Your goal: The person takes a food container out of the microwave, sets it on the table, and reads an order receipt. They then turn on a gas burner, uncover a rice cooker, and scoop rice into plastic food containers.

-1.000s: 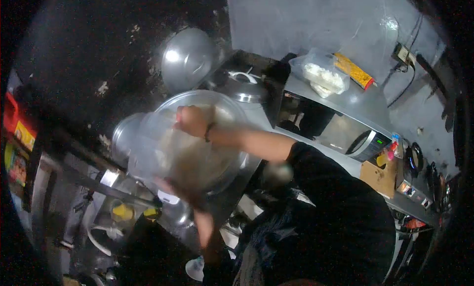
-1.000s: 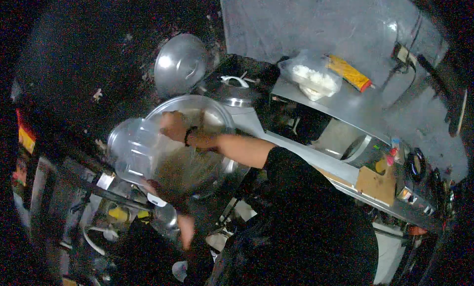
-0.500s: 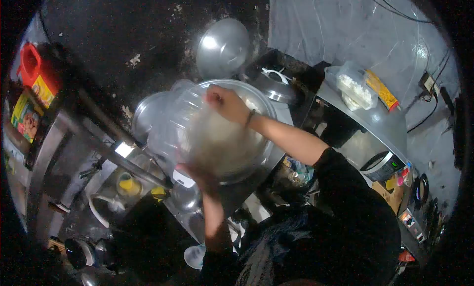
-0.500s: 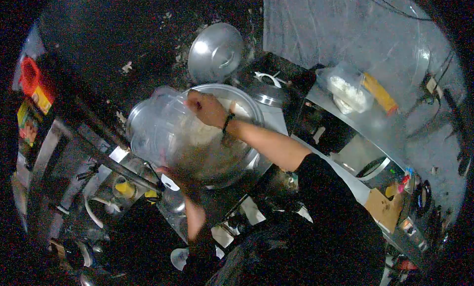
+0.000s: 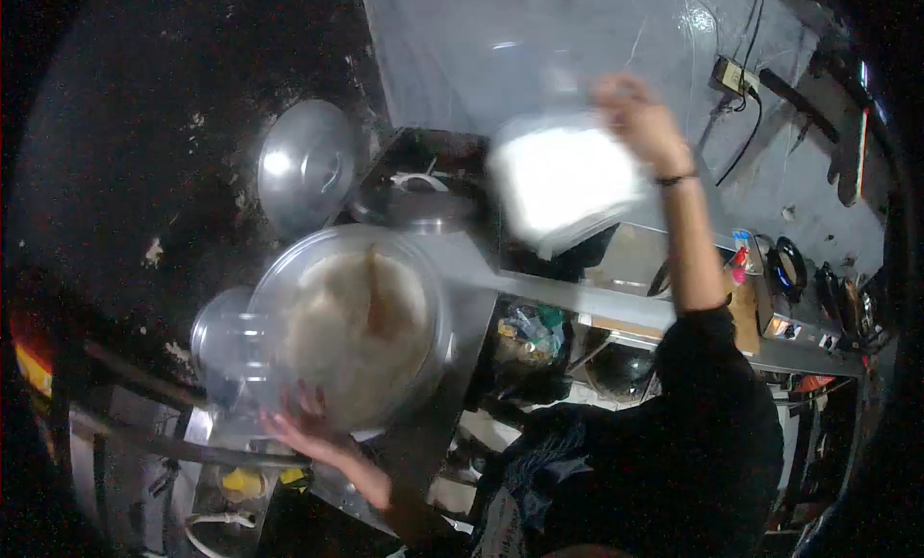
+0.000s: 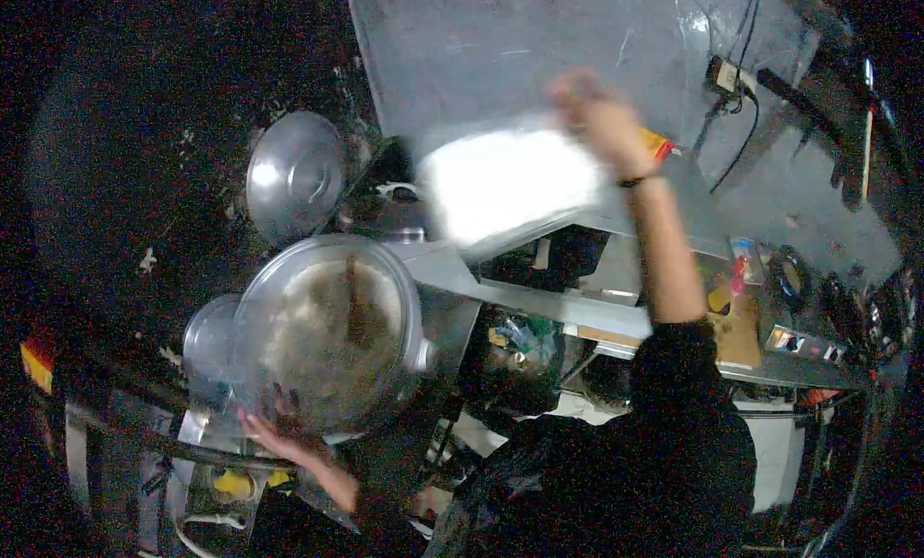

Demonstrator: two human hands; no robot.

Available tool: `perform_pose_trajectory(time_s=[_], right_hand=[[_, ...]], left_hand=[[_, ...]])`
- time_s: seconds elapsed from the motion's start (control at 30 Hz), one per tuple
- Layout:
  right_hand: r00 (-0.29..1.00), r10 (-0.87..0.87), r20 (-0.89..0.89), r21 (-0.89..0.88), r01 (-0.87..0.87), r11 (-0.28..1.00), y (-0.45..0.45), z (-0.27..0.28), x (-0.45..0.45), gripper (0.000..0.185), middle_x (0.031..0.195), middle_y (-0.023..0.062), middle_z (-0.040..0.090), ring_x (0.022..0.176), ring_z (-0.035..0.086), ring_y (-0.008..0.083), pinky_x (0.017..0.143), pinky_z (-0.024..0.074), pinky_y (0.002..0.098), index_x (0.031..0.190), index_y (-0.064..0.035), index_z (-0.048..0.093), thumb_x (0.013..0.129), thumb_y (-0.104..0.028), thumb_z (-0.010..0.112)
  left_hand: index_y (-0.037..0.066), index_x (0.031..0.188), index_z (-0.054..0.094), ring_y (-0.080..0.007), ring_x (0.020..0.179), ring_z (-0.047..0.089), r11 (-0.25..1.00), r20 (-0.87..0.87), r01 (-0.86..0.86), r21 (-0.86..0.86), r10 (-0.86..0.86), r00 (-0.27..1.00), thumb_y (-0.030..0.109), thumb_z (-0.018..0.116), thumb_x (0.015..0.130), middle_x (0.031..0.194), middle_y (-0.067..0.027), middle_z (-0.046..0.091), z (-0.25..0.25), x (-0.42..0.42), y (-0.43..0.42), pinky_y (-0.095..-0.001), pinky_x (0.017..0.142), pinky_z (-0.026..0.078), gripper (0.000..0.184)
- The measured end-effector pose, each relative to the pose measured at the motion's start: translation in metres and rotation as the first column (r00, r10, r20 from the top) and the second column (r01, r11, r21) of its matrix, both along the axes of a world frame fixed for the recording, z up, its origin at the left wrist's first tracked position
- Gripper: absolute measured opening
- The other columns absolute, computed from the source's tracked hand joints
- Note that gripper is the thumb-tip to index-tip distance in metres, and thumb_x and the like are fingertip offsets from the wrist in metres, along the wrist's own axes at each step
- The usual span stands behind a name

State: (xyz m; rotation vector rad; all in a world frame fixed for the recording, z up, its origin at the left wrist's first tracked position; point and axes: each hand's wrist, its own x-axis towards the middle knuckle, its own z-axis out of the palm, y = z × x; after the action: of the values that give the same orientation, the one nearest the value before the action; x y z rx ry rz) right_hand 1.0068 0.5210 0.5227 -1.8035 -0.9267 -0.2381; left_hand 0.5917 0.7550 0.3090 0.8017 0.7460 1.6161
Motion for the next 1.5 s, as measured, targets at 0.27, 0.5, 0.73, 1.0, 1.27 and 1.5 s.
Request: perform_pose_trajectory(time_s=[0.27, 0.5, 0.73, 1.0, 1.27, 1.5], right_hand=[[0.736, -0.465, -0.493, 0.182, 0.609, 0.772, -0.255, -0.1, 0.155, 0.016, 0.058, 0.006, 0.053, 0.052, 0.049, 0.0152, 0.047, 0.0384, 0.0324, 0.068, -0.0034, 0.056, 0.074, -0.017, 0.052], [0.416, -0.479, 0.773, -0.39, 0.907, 0.158, -0.261, -0.141, 0.183, 0.037, 0.092, 0.0229, 0.06, 0.082, 0.059, 0.0356, 0.071, 0.0471, 0.0412, 0.102, -0.002, 0.057, 0.087, -0.034, 0.048], [0.935, 0.007, 0.353, -0.234, 0.081, 0.969, 0.061, -0.116, -0.061, 0.032, 0.103, 0.0131, 0.059, 0.099, 0.055, 0.028, 0.083, 0.0444, 0.035, 0.1, -0.0022, 0.057, 0.07, 0.004, 0.047], [0.182, 0.838, 0.515, -0.846, -0.052, 0.531, 0.344, -0.271, -0.119, 0.017, 0.098, 0.0034, 0.057, 0.105, 0.048, 0.0216, 0.082, 0.0407, 0.0386, 0.088, -0.0169, 0.061, 0.073, -0.02, 0.055], [0.34, 0.817, 0.466, -0.881, 0.093, 0.464, 0.334, -0.196, -0.118, 0.023, 0.09, 0.0126, 0.063, 0.104, 0.052, 0.0263, 0.093, 0.0317, 0.0509, 0.095, -0.0149, 0.061, 0.079, -0.022, 0.047], [0.173, 0.906, 0.385, -0.908, 0.246, 0.339, 0.321, -0.183, -0.108, 0.017, 0.074, 0.0132, 0.065, 0.072, 0.064, 0.0313, 0.066, 0.0497, 0.0429, 0.072, -0.0079, 0.066, 0.067, -0.02, 0.056]], left_hand=[[0.013, 0.128, 0.028, -0.0369, 0.103, 0.051, 0.99, -0.04, -0.083, 0.112, 0.088, 0.995, 0.046, 0.048, 0.085, 0.118, -0.0167, 0.046, -0.002, 0.011, -0.002, -0.0498, 0.084, 0.04, 0.058], [0.013, 0.126, 0.026, -0.0386, 0.105, 0.049, 0.925, 0.046, -0.329, 0.189, 0.327, 0.944, 0.045, 0.044, 0.087, 0.122, -0.0182, 0.043, -0.014, 0.01, -0.001, -0.0518, 0.086, 0.043, 0.054], [0.012, 0.13, 0.017, -0.0338, 0.104, 0.05, 0.879, 0.093, -0.414, 0.238, 0.404, 0.91, 0.041, 0.051, 0.086, 0.117, -0.0191, 0.045, -0.017, 0.011, -0.003, -0.0459, 0.084, 0.044, 0.063], [0.014, 0.13, 0.02, -0.0309, 0.102, 0.052, 0.919, -0.033, -0.35, 0.183, 0.361, 0.932, 0.039, 0.053, 0.086, 0.118, -0.0191, 0.048, -0.022, 0.011, 0.001, -0.0444, 0.088, 0.042, 0.061], [0.013, 0.13, 0.017, -0.0303, 0.104, 0.05, 0.905, 0.077, -0.373, 0.204, 0.365, 0.928, 0.038, 0.057, 0.084, 0.115, -0.0166, 0.048, -0.04, 0.005, 0.009, -0.0446, 0.09, 0.04, 0.066], [0.013, 0.129, 0.019, -0.0344, 0.101, 0.053, 0.911, 0.116, -0.373, 0.175, 0.358, 0.927, 0.042, 0.06, 0.081, 0.115, -0.0166, 0.049, -0.027, 0.014, 0.009, -0.0477, 0.084, 0.045, 0.069]])
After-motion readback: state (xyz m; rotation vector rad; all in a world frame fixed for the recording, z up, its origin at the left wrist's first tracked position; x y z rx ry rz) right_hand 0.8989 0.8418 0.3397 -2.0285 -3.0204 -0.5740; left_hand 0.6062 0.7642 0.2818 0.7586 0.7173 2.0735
